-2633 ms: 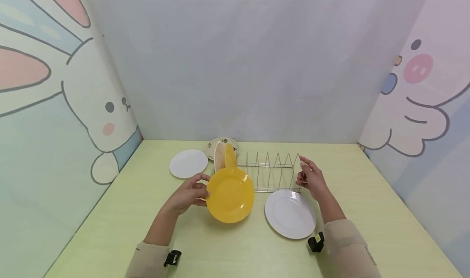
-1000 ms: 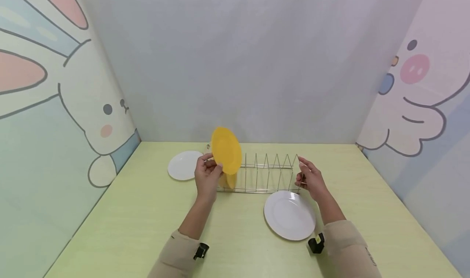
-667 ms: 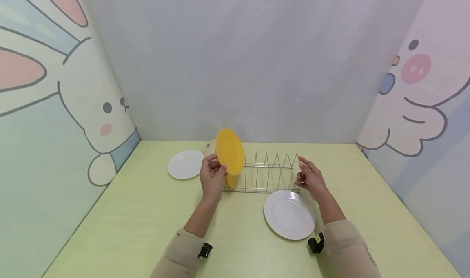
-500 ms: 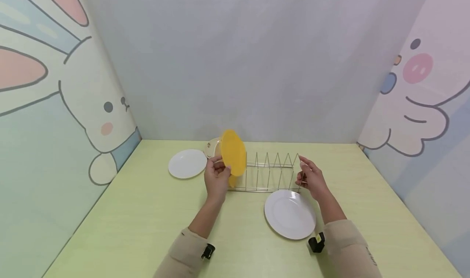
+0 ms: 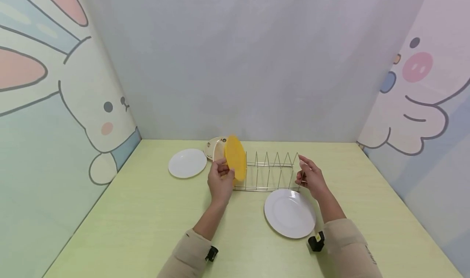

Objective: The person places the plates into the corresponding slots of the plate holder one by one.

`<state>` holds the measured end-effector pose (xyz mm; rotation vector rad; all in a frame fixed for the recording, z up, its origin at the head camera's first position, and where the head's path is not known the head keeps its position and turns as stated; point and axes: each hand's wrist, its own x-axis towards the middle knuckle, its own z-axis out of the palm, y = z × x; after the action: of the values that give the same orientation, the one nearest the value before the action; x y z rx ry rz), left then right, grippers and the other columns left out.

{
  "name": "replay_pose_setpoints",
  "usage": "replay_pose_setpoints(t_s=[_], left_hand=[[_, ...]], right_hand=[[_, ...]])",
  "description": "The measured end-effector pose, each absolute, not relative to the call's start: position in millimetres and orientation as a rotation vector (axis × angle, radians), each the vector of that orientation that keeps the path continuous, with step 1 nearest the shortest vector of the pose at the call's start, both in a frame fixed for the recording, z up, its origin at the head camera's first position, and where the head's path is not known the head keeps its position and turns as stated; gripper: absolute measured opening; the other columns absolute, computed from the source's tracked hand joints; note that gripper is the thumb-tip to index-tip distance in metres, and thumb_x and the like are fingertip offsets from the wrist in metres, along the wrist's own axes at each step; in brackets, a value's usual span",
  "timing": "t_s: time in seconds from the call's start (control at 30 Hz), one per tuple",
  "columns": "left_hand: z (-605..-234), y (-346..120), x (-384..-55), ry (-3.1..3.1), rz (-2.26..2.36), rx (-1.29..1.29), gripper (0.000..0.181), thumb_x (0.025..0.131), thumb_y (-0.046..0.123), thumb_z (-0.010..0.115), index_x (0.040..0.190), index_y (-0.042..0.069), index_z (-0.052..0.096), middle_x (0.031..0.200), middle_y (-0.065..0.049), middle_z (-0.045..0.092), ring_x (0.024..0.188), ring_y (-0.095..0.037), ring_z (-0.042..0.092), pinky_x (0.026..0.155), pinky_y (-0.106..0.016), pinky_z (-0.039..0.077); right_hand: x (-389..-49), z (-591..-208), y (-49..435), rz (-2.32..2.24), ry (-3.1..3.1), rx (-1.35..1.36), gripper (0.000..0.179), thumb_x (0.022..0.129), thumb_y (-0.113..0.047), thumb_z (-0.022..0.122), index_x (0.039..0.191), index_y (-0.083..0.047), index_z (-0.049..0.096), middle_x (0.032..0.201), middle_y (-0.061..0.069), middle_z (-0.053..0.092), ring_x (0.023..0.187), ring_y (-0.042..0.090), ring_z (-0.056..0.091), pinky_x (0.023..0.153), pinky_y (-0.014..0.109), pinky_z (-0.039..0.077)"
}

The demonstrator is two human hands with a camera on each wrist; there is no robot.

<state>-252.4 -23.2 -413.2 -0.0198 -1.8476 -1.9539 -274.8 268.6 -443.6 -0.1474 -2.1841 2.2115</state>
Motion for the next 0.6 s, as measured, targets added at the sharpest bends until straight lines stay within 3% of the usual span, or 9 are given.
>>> replay_pose_setpoints(t_s=[0.2,0.5,0.6], left_hand=[[-416.5,-21.0,-250.5,-1.915,-1.838,-0.059,0.029,0.076,-0.012,0.065,0.103,-0.003,0.06,0.087,-0.016,0.062,0.078,-0.024,0.059,0.068,-0.031,0.052],[-417.1,-20.0,-249.2,-2.036,-1.762,-0.099,0.03,0.076,-0.01,0.067,0.106,-0.007,0.061,0.087,-0.02,0.061,0.078,-0.024,0.06,0.069,-0.031,0.052],[-416.7,-20.1,-251.0,-2.074,-1.739,-0.093,0.031,0.075,-0.009,0.069,0.105,-0.005,0.063,0.082,-0.016,0.062,0.073,-0.022,0.059,0.064,-0.03,0.052]], right_hand=[[-274.4,-443.1,267.9,2.195,-2.194,-0.138,0.05,0.1,-0.033,0.042,0.145,-0.015,0.03,0.069,0.004,0.05,0.06,0.013,0.052,0.063,0.03,0.052],[-275.6,-443.7,267.9,2.19,-2.189,-0.151,0.053,0.099,-0.034,0.044,0.145,-0.013,0.03,0.068,0.004,0.05,0.059,0.013,0.051,0.061,0.029,0.052],[-275.9,-444.2,268.3,2.185,-2.196,-0.144,0.053,0.099,-0.034,0.043,0.145,-0.012,0.029,0.068,0.004,0.05,0.059,0.013,0.051,0.061,0.029,0.052]])
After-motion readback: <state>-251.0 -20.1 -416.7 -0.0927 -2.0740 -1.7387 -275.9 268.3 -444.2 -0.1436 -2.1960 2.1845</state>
